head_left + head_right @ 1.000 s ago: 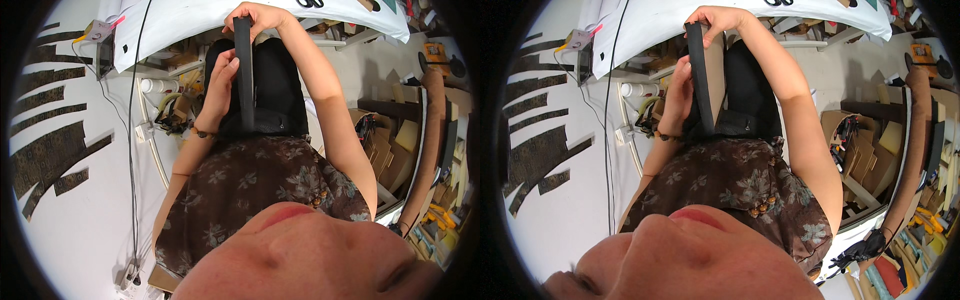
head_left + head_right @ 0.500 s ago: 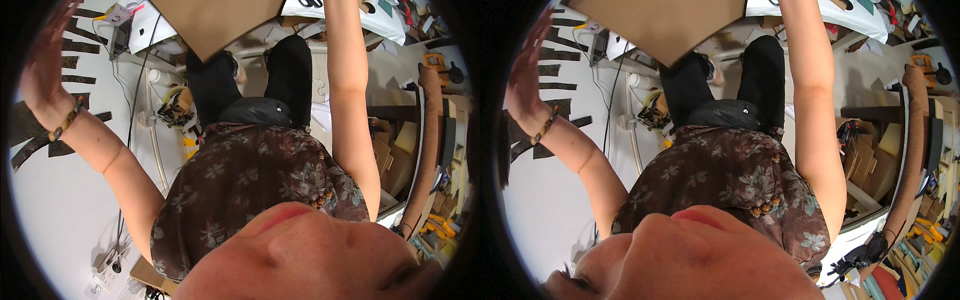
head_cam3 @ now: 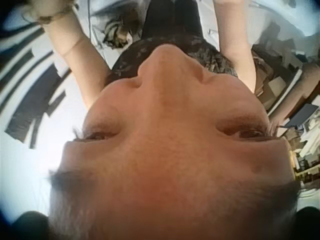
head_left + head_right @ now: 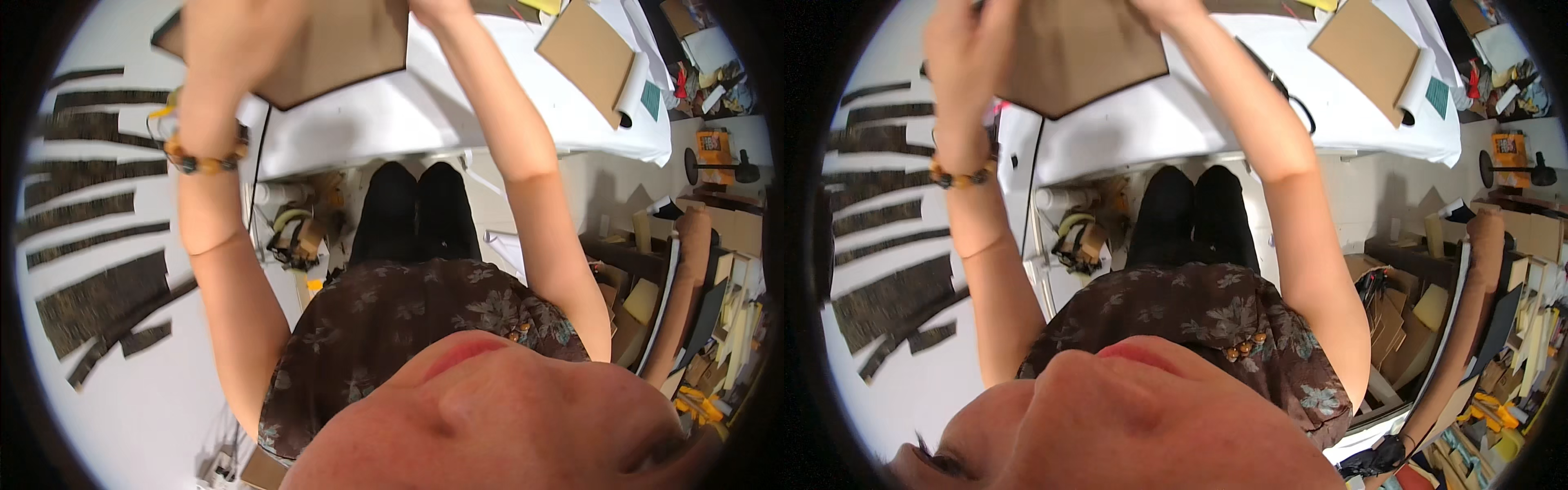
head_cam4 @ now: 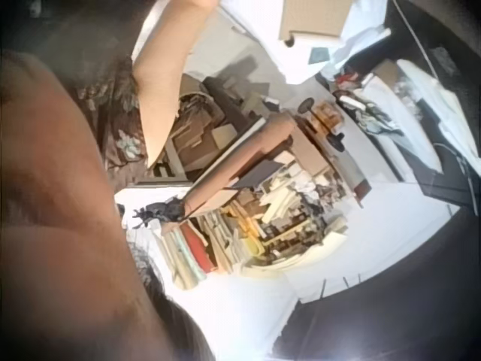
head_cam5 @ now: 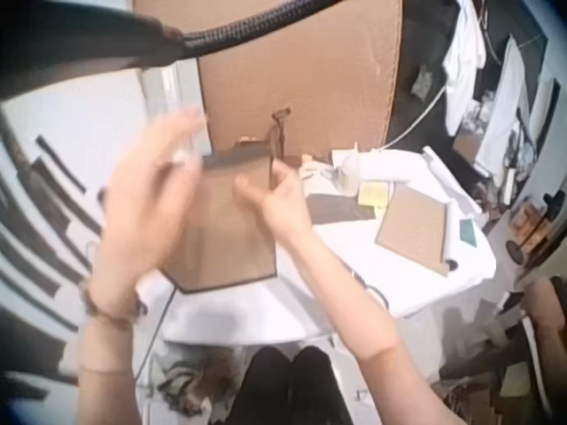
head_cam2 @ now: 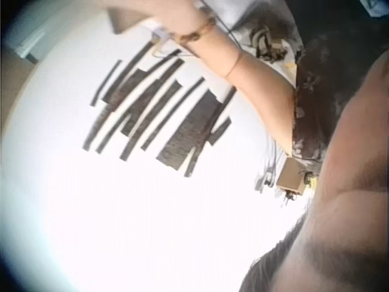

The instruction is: The person aligns a black strip along the edge of a brown cardboard piece, presses it down, and trims the excess with scissors. They repeat this process for another edge, then handle a separate black strap.

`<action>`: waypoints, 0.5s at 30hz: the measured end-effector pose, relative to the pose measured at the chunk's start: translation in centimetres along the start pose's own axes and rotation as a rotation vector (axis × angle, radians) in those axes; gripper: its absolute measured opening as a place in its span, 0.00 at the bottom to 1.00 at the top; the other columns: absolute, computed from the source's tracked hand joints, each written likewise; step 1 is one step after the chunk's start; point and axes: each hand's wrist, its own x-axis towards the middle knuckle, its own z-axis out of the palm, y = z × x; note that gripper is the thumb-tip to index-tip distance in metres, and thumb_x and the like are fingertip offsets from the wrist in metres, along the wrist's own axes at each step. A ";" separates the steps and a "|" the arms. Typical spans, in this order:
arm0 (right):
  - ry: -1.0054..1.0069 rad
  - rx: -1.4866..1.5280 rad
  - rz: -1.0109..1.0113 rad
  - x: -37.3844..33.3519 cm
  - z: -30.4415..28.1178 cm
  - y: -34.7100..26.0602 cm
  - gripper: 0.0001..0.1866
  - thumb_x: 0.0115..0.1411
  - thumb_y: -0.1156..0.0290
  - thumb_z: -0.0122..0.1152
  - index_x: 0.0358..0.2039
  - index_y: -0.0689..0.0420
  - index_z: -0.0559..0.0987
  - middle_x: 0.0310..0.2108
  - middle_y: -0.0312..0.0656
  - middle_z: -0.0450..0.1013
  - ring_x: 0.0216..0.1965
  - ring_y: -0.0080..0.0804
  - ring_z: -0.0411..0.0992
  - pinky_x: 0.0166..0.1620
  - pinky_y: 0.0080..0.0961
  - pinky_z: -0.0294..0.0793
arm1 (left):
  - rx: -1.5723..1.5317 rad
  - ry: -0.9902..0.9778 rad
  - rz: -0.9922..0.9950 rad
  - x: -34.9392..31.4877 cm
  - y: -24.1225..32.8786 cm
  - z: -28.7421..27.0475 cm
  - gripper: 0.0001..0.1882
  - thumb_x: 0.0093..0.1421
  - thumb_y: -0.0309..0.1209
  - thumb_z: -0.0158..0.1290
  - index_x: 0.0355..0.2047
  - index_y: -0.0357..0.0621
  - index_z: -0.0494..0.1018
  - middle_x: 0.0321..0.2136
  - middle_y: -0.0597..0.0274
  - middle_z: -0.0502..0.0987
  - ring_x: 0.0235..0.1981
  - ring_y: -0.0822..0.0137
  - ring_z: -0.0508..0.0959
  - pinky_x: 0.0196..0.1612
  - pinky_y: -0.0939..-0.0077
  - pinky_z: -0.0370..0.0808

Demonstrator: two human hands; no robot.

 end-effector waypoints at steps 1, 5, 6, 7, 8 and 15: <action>-0.031 0.073 0.016 -0.7 1.3 0.8 0.16 0.54 0.73 0.69 0.42 0.62 0.78 0.37 0.39 0.78 0.37 0.25 0.75 0.41 0.24 0.75 | 0.141 -0.008 0.036 -0.8 0.6 0.2 0.20 0.61 0.21 0.47 0.54 0.39 0.71 0.55 0.47 0.71 0.59 0.51 0.69 0.63 0.59 0.64; -0.057 0.047 0.101 -4.1 0.6 3.9 0.29 0.47 0.84 0.70 0.51 0.64 0.72 0.48 0.38 0.74 0.50 0.23 0.70 0.54 0.21 0.70 | -0.234 -0.118 -0.136 -5.1 1.8 4.0 0.21 0.57 0.24 0.54 0.53 0.39 0.72 0.53 0.50 0.74 0.55 0.50 0.73 0.60 0.56 0.63; -0.009 0.078 0.100 -1.3 0.9 4.0 0.28 0.47 0.87 0.66 0.50 0.65 0.72 0.48 0.37 0.74 0.50 0.22 0.70 0.53 0.21 0.70 | -0.197 -0.166 -0.177 -1.1 -2.0 5.7 0.22 0.57 0.26 0.54 0.54 0.41 0.71 0.54 0.51 0.73 0.56 0.51 0.72 0.62 0.55 0.60; 0.042 0.135 0.127 1.5 1.3 5.1 0.27 0.47 0.89 0.63 0.50 0.67 0.72 0.48 0.36 0.73 0.50 0.22 0.69 0.53 0.21 0.69 | -0.123 -0.200 -0.235 -1.2 -2.0 6.0 0.23 0.57 0.28 0.53 0.55 0.42 0.71 0.55 0.53 0.73 0.57 0.52 0.71 0.63 0.55 0.57; 0.038 0.142 0.218 1.0 1.1 6.3 0.28 0.46 0.88 0.63 0.52 0.66 0.72 0.48 0.36 0.73 0.51 0.23 0.69 0.53 0.21 0.69 | -0.118 -0.218 -0.279 -1.7 -2.4 6.4 0.23 0.58 0.33 0.53 0.55 0.43 0.71 0.56 0.54 0.72 0.57 0.54 0.70 0.64 0.55 0.54; 0.097 0.213 0.292 3.2 -8.8 4.4 0.37 0.61 0.41 0.52 0.60 0.57 0.66 0.51 0.43 0.68 0.56 0.33 0.65 0.64 0.42 0.59 | -0.062 -0.361 -0.407 -0.2 -1.3 7.6 0.25 0.53 0.42 0.59 0.50 0.49 0.74 0.57 0.56 0.70 0.55 0.56 0.69 0.64 0.46 0.49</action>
